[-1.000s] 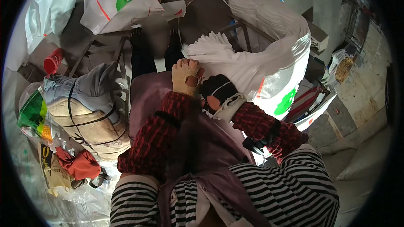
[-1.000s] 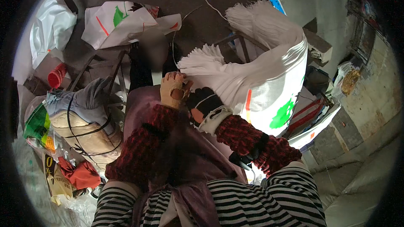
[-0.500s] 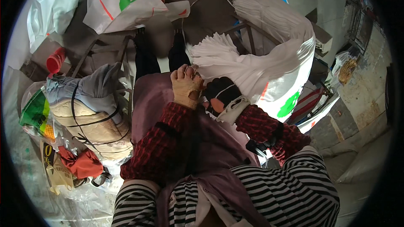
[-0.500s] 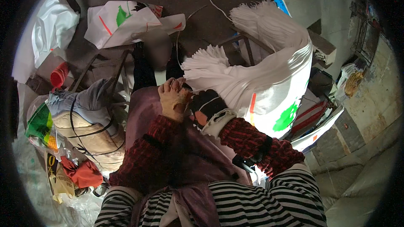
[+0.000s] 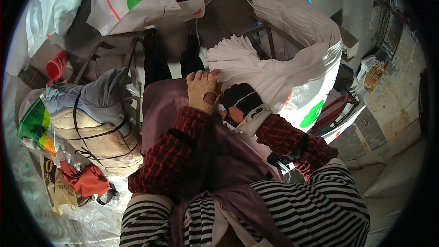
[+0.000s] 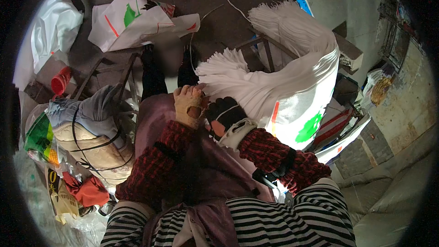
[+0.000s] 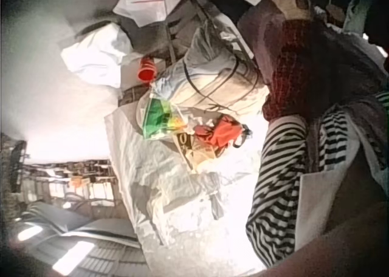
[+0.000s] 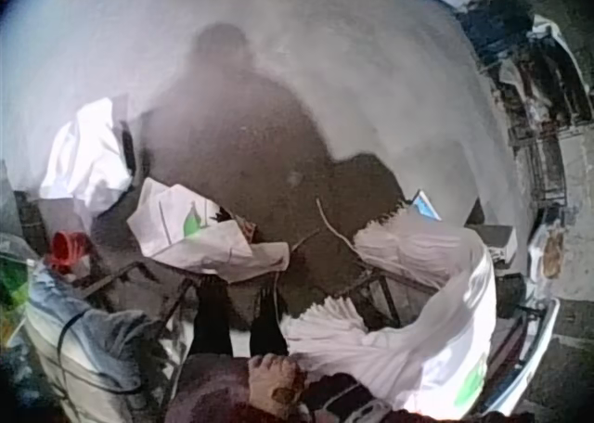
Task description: Folding and cutting a stack of white plastic sheets in a manufacturing setting.
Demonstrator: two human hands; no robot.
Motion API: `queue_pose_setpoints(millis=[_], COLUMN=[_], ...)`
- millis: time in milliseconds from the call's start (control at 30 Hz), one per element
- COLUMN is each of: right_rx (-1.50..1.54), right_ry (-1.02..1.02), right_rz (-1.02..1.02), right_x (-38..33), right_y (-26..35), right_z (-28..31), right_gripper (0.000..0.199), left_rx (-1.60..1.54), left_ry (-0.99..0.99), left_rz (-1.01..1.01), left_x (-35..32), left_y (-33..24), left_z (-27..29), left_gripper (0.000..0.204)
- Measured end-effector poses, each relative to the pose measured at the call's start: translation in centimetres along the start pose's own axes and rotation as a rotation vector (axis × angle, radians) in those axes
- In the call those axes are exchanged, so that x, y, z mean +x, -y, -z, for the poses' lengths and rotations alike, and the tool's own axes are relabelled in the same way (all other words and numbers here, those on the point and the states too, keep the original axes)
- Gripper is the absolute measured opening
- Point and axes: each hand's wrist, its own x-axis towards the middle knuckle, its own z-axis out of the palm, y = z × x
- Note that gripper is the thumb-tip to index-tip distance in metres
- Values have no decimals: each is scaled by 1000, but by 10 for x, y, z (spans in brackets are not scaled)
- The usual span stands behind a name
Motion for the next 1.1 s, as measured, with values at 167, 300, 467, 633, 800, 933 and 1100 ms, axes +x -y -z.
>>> queue_pose_setpoints(millis=[167,300,467,633,800,933,1100], right_rx=[-24,22,70,55,72,102,-111], right_ry=[-25,9,-69,-74,-58,-18,-464], right_rz=[7,-14,-5,6,21,-36,-10], right_x=[1,2,1,0,0,6,16], right_y=[0,1,-1,-1,0,0,-23], right_z=[-1,0,-3,-4,-1,10,11], right_gripper=[34,32,28,29,31,32,33], left_rx=[48,83,37,64,92,24,-251], left_ry=[96,182,-71,-137,22,98,119], left_rz=[-18,4,-54,-107,-9,-34,-42], left_x=[3,3,8,11,2,-9,-24], left_y=[1,2,-1,-2,2,10,0], left_z=[1,1,1,1,-14,-9,12], left_gripper=[37,37,32,30,40,40,35])
